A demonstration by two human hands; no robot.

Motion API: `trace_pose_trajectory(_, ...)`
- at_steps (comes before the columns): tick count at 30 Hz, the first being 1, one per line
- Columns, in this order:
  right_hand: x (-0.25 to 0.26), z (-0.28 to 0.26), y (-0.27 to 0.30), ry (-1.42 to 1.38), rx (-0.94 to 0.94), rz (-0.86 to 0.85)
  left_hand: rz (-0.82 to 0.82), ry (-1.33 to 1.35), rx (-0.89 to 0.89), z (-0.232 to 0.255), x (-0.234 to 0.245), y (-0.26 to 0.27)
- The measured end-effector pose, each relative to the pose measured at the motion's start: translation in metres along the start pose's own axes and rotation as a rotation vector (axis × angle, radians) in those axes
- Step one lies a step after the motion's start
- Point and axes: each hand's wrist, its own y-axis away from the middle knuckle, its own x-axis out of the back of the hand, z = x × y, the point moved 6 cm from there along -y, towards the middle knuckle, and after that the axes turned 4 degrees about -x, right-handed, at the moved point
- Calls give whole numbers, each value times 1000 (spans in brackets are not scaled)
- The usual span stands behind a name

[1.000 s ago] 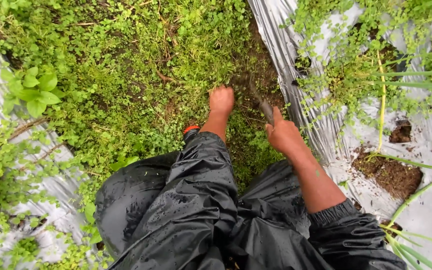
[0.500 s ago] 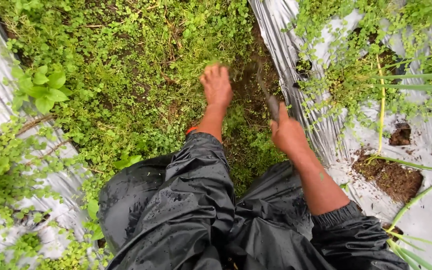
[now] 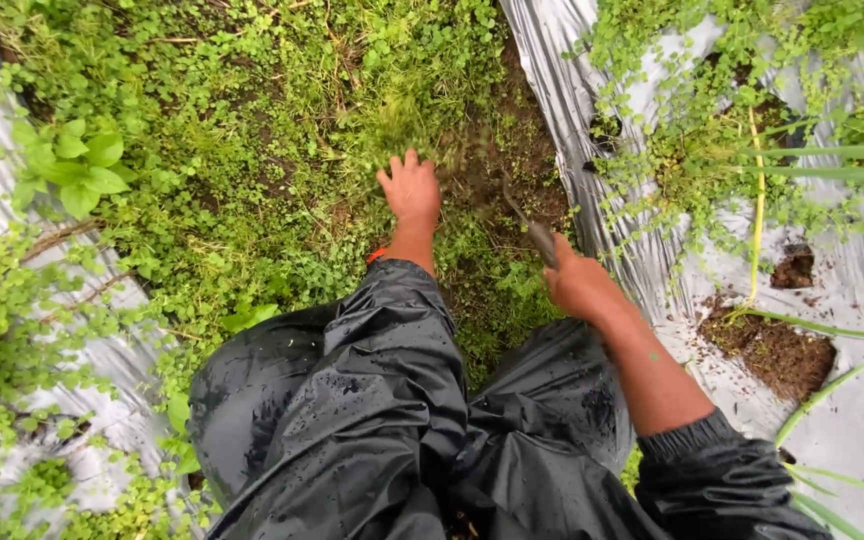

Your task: The person kneels in a garden and uses a sickle to remove weeds from around rows of onion plants. They pull the weeds by hand and use the tool to scrape the soil and clear the area between the plants.

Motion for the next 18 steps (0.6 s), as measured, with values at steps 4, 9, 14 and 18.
trace_pose_trajectory(4, -5, 48, 4, 42, 19, 44, -51, -68, -23, 26, 52, 44)
trace_pose_trajectory(9, 12, 61, 63, 14, 19, 272, -81, 105, -145, 97, 114, 95)
trace_pose_trajectory(14, 14, 100, 82, -109, -17, 416, -66, 567, -64, 142, 3, 103)
trace_pose_trajectory(18, 0, 146, 77, -82, -36, 439, -404, 870, 81, 180, -11, 151)
